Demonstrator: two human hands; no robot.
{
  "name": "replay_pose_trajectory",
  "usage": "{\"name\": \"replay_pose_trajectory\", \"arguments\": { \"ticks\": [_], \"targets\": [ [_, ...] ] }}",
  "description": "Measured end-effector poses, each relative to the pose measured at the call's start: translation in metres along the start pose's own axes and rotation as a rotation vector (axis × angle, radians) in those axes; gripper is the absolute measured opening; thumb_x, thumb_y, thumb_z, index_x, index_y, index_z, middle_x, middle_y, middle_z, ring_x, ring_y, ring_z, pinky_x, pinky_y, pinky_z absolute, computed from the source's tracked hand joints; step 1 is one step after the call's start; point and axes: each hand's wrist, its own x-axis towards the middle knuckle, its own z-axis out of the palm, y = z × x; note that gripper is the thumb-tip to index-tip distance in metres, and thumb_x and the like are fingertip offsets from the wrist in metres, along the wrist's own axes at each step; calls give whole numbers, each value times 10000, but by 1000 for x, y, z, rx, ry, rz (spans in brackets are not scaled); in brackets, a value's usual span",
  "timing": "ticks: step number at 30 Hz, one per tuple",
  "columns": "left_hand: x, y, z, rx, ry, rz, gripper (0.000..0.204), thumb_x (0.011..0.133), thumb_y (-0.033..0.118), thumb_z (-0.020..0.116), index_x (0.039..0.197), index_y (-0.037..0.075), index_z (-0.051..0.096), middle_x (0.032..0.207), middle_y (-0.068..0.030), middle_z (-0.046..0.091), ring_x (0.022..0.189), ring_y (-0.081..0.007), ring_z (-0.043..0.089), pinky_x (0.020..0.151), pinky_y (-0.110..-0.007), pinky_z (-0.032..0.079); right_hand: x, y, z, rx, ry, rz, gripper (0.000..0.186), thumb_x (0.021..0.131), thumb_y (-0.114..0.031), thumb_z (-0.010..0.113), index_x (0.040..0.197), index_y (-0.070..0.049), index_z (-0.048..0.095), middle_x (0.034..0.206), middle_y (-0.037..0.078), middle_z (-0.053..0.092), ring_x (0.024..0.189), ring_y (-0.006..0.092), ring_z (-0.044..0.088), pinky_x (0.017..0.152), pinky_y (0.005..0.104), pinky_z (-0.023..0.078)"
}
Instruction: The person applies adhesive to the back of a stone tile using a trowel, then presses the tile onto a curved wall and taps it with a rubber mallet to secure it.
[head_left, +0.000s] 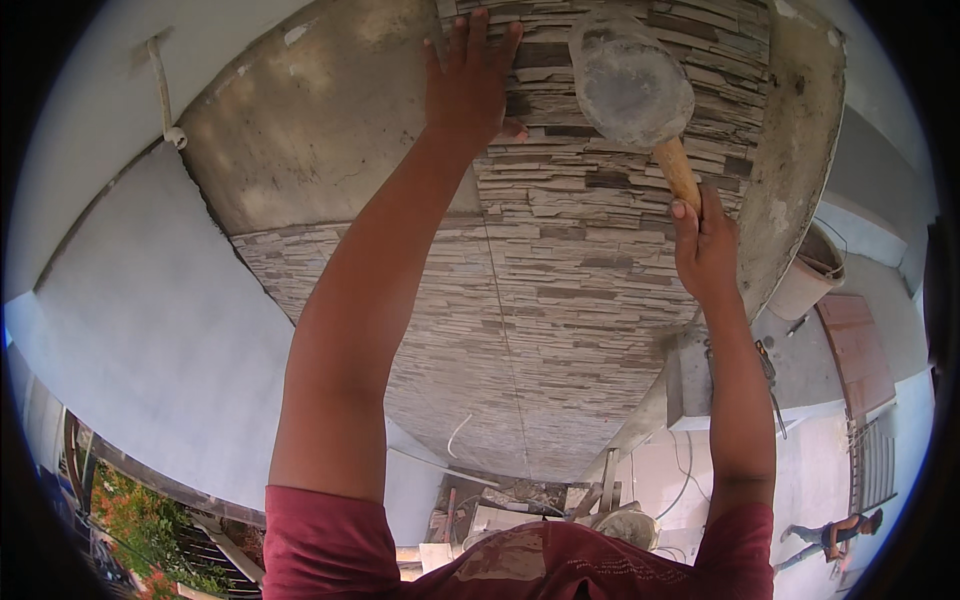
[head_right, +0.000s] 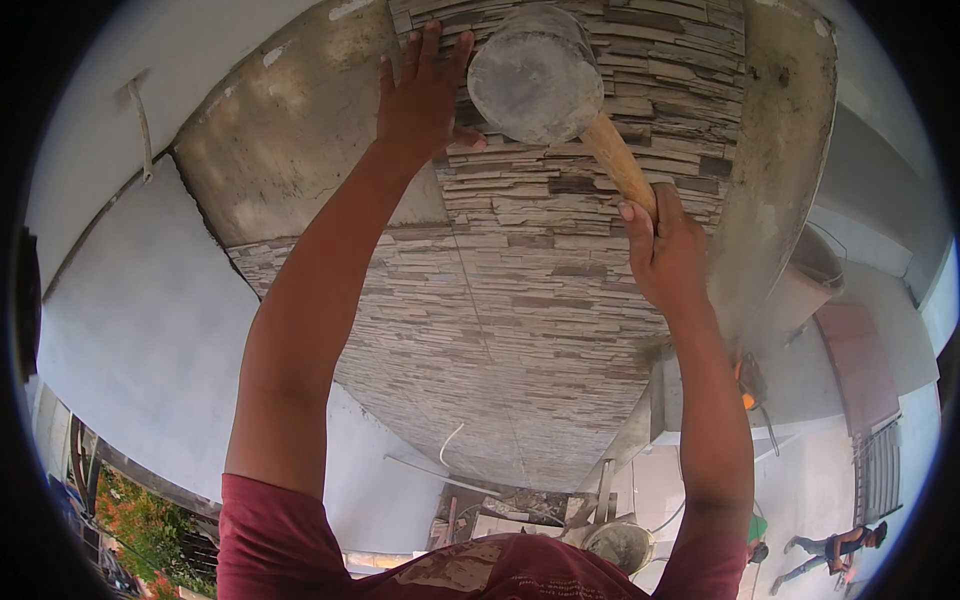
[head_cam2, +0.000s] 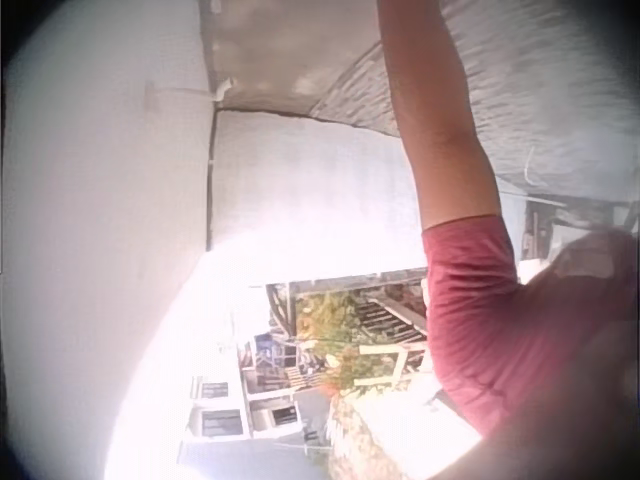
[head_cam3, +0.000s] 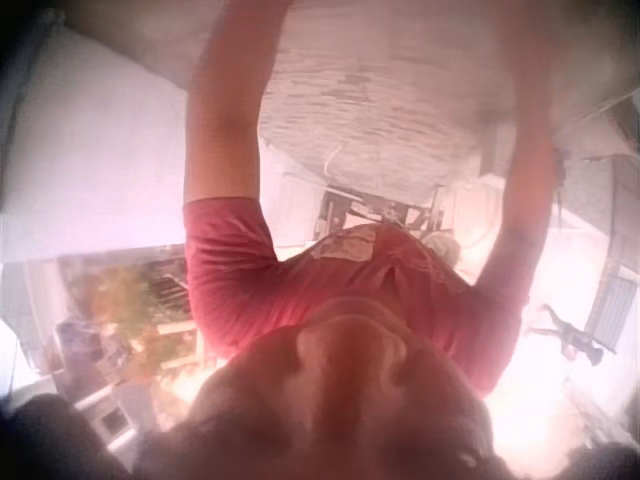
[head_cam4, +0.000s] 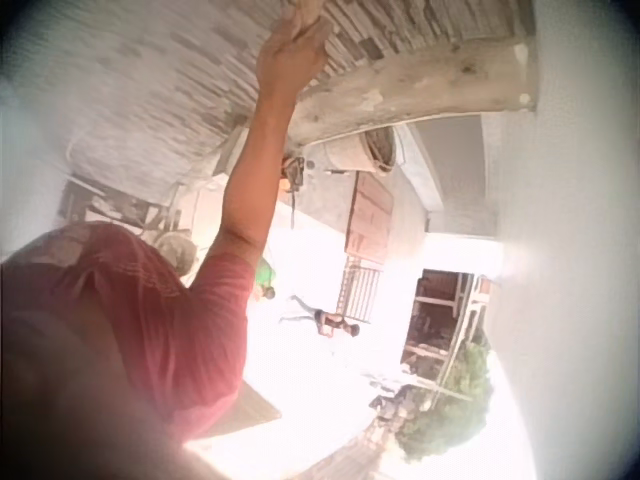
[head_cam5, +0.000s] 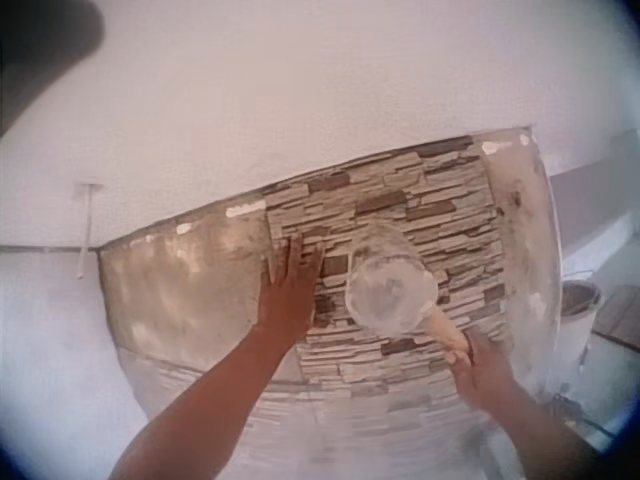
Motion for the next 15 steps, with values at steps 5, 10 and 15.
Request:
{"name": "replay_pose_trajectory", "arguments": {
  "ticks": [5, 10, 15],
  "targets": [
    [1, 4, -11, -22, -133, -31, 1363, 589, 636, 856, 1615, 274, 35, 1675, -153, 37, 1537, -347, 122, 1216, -597, 200, 40, 7, -2, -134, -109, 221, 425, 1040, -416, 528, 927, -7, 549, 591, 122, 530, 493, 264, 529, 502, 374, 421],
    [-2, 2, -17, -24, -193, -43, 1352, 611, 632, 849, 1616, 265, 21, 1676, -155, 7, 1542, -332, 102, 1227, -585, 172, 59, -20, 0, 20, 57, 39, 474, 1043, -457, 502, 919, -3, 559, 578, 128, 540, 495, 265, 546, 511, 385, 443],
    [1, 0, -18, -15, -213, -47, 1349, 618, 638, 843, 1615, 269, 12, 1678, -146, -10, 1545, -326, 85, 1231, -583, 156, 86, -19, 6, -95, -25, 84, 514, 1042, -501, 471, 910, -14, 567, 585, 124, 566, 507, 261, 585, 510, 395, 459]
  ]
}}
